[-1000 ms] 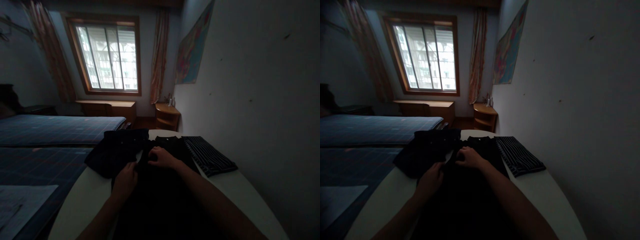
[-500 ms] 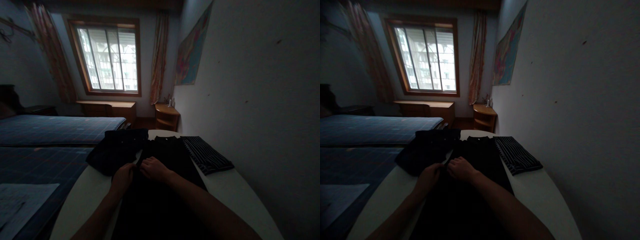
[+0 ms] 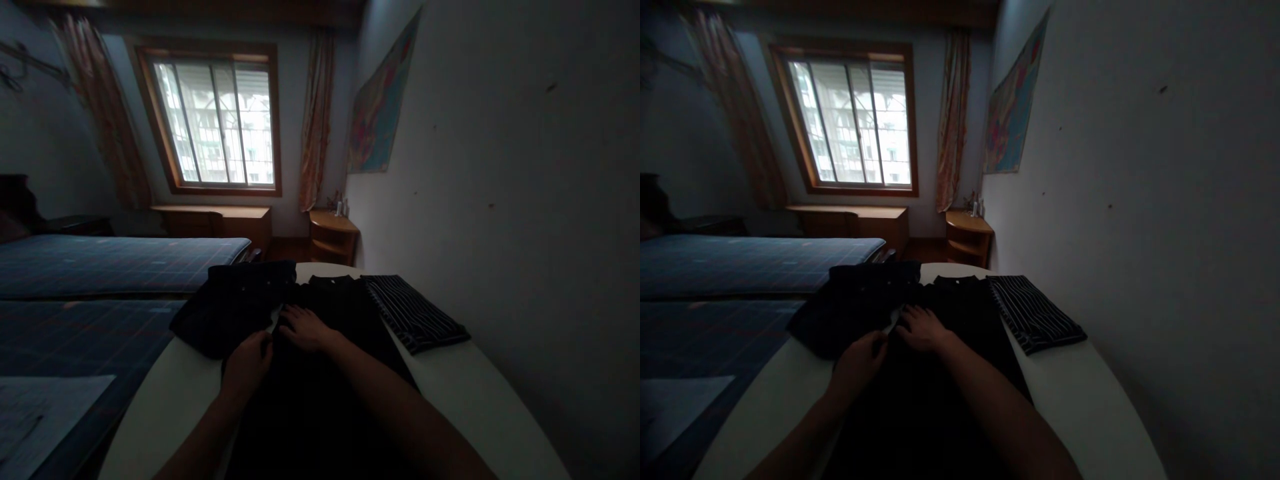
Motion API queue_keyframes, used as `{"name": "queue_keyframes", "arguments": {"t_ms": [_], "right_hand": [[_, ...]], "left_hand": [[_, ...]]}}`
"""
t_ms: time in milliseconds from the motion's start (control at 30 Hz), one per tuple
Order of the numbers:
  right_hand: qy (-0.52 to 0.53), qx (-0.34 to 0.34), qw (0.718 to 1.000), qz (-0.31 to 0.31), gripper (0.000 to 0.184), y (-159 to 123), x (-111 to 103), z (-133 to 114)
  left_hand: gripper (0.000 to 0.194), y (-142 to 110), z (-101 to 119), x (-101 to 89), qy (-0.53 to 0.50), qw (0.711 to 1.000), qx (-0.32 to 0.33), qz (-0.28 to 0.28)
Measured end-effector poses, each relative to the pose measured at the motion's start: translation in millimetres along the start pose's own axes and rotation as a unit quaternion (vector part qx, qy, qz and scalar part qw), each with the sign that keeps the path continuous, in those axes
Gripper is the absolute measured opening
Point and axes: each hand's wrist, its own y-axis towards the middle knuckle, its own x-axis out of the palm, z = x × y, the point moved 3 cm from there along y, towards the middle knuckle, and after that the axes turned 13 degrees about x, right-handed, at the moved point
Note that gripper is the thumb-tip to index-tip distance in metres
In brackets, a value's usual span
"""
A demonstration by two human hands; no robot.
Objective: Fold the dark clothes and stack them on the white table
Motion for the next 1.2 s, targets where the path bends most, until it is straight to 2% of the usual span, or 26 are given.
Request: {"name": "queue_keyframes", "arguments": {"t_ms": [100, 133, 267, 367, 467, 567, 667, 767, 933, 1067, 1200], "right_hand": [[-0.008, 0.041, 0.999, 0.024, 0.079, 9, 0, 6], [-0.004, 0.050, 0.998, 0.041, 0.077, 12, -1, 7], [0.035, 0.126, 0.980, 0.148, 0.048, 27, -12, 12], [0.065, 0.189, 0.961, 0.189, 0.045, 42, -26, 23], [0.108, 0.222, 0.949, 0.198, 0.045, 60, -37, 36], [0.152, 0.206, 0.947, 0.192, 0.044, 75, -42, 46], [0.194, 0.159, 0.949, 0.192, 0.036, 85, -45, 48], [0.230, 0.104, 0.944, 0.212, 0.030, 90, -47, 45], [0.259, 0.042, 0.933, 0.246, 0.031, 95, -44, 34], [0.256, 0.049, 0.929, 0.262, 0.031, 95, -37, 25], [0.244, 0.115, 0.919, 0.287, 0.025, 87, -35, 21]], "left_hand": [[0.020, -1, 2, 0.0, 0.005, 1.000, -0.010, -0.002], [0.020, -1, 3, -0.6, 0.009, 1.000, -0.010, -0.005], [0.019, -2, 13, -4.5, 0.014, 1.000, -0.006, -0.014], [0.021, -2, 17, -6.2, 0.019, 1.000, -0.008, -0.020], [0.022, -3, 17, -6.0, 0.018, 1.000, -0.007, -0.019], [0.023, -4, 16, -4.7, 0.013, 1.000, -0.010, -0.015], [0.025, -3, 15, -3.3, 0.020, 1.000, -0.007, -0.018], [0.029, -3, 15, -2.2, 0.035, 0.999, -0.005, -0.030], [0.033, -3, 16, -1.9, 0.038, 0.998, 0.003, -0.040], [0.035, -3, 16, -1.5, 0.032, 0.999, 0.002, -0.039], [0.033, -3, 15, -0.6, 0.024, 0.999, 0.000, -0.028]]}}
